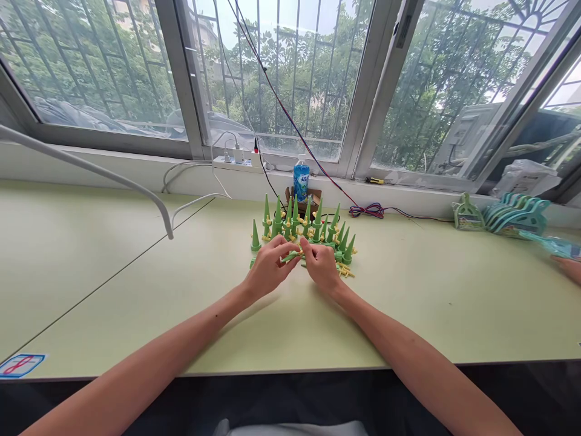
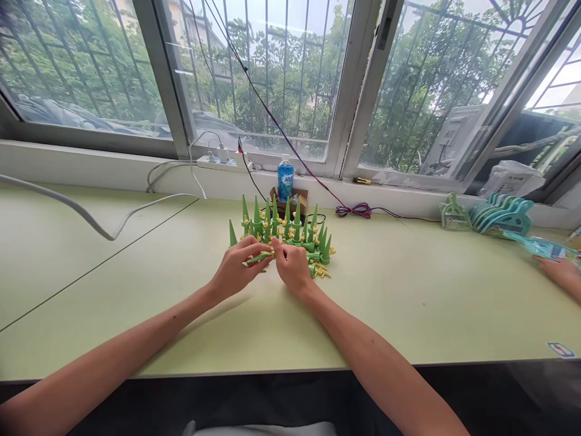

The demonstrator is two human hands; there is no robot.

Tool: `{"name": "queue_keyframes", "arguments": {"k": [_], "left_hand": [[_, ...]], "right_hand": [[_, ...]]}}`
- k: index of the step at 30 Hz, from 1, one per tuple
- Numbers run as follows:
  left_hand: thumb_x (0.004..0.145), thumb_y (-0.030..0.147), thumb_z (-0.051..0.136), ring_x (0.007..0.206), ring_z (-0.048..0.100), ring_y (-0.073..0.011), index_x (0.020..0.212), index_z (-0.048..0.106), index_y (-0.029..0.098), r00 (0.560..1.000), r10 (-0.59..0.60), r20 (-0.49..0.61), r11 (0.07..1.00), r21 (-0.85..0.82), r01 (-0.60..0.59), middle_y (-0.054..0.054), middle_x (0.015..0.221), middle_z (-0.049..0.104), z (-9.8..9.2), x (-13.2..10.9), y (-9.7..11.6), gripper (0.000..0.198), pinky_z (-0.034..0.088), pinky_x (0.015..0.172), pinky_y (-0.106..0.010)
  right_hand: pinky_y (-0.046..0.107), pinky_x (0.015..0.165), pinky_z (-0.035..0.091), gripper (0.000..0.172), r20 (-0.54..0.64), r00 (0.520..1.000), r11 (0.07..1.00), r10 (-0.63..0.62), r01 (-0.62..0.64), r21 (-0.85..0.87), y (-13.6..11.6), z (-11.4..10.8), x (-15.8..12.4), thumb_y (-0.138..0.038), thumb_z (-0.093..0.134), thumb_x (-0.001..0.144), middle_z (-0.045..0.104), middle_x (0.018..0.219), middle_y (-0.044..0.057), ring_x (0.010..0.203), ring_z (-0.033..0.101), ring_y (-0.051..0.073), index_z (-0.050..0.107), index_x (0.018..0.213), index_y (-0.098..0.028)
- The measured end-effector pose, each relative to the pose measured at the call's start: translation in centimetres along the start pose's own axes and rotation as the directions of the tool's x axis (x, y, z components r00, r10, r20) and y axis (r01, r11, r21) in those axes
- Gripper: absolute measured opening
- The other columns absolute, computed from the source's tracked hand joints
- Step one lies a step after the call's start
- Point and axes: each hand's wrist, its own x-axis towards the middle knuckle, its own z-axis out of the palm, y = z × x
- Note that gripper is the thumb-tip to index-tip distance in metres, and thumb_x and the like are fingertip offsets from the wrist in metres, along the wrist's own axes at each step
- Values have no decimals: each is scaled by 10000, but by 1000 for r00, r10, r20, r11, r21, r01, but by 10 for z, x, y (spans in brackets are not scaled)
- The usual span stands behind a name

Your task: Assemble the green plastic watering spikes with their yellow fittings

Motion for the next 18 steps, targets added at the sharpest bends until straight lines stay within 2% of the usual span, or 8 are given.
{"name": "queue_keyframes", "arguments": {"k": [10,18], "left_hand": [[860,225,622,648,534,-82,887,695,201,998,61,-35,997,-35,-62,-14,817,518,-1,1,2,82,489,523,-190],[854,199,626,626,511,-74,824,680,197,993,106,-46,994,-17,-107,-3,790,508,0,0,0,62,461,513,-189]], "right_hand": [[282,492,162,565,-5,1000,1000,-5,5,27,1,2,-1,-509,376,966,241,477,-44,477,210,82,246,524,-183],[282,495,168,577,7,1000,999,2,-2,32,0,1,-2,-532,364,964,261,474,-41,478,220,83,249,520,-183]]}}
